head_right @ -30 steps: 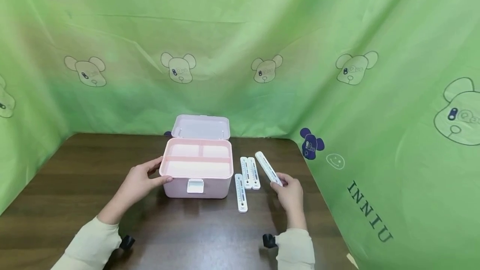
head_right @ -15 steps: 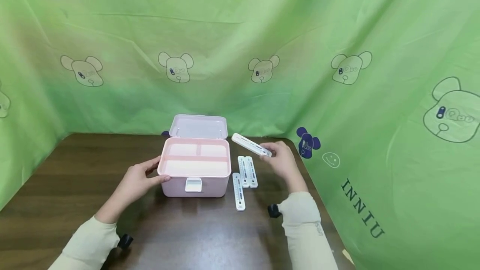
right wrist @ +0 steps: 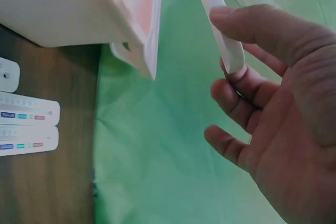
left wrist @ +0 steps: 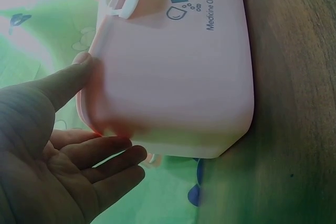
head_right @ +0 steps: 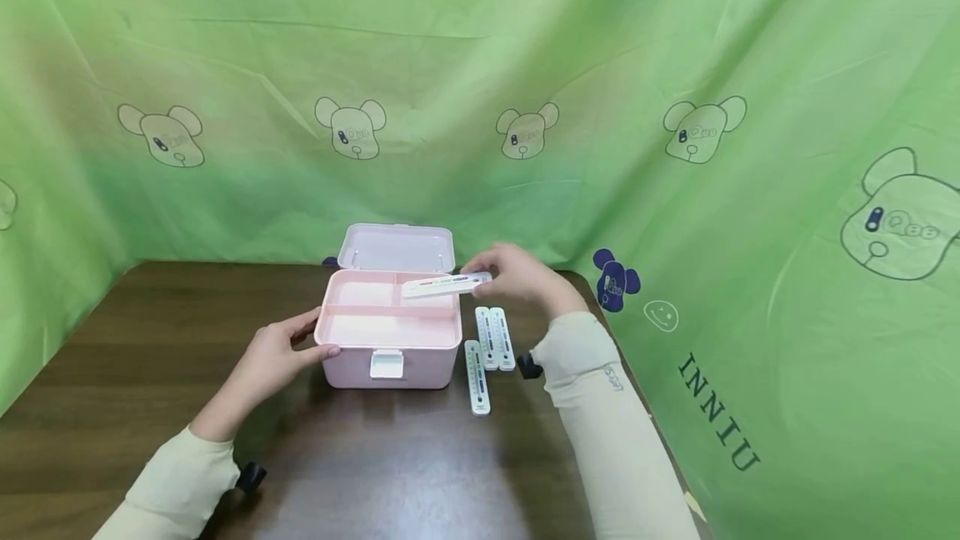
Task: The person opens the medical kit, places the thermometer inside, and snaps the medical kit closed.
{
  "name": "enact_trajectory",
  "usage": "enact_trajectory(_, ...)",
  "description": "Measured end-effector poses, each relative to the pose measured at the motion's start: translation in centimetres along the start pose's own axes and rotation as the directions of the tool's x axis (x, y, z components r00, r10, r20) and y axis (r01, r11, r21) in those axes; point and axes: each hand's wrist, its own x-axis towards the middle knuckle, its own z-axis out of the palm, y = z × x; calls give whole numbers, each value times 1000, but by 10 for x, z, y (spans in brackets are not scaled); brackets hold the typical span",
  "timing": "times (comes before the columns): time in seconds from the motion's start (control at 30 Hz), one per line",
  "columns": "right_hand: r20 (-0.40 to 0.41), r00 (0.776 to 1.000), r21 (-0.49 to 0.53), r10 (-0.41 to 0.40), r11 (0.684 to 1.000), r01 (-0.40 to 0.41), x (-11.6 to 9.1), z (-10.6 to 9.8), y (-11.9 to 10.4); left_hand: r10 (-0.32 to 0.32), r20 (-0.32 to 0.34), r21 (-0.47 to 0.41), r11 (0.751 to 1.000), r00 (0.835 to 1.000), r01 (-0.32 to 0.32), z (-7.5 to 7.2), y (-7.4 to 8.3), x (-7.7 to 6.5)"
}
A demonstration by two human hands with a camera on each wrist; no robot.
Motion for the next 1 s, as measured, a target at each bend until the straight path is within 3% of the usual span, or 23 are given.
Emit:
enact_trajectory(0.27,141,987,-71,-76,994,87,28,0,-34,6,-5,-11,1000,1000,-6,1,-3,0)
enact_trajectory(0.47,217,972,-123,-95,985,124,44,13,-53,23,-12,-12,1000,1000,-23,2,-4,2)
enact_trajectory(0.7,304,942,-258,-140,940,223,53,29,-68,33,-8,-10,999,999,-33,3,-3,5)
enact_trajectory(1.0,362,918,-303,-163,911,281,60,38,-82,35,-20,-19,999,999,-36,-1,-5,4)
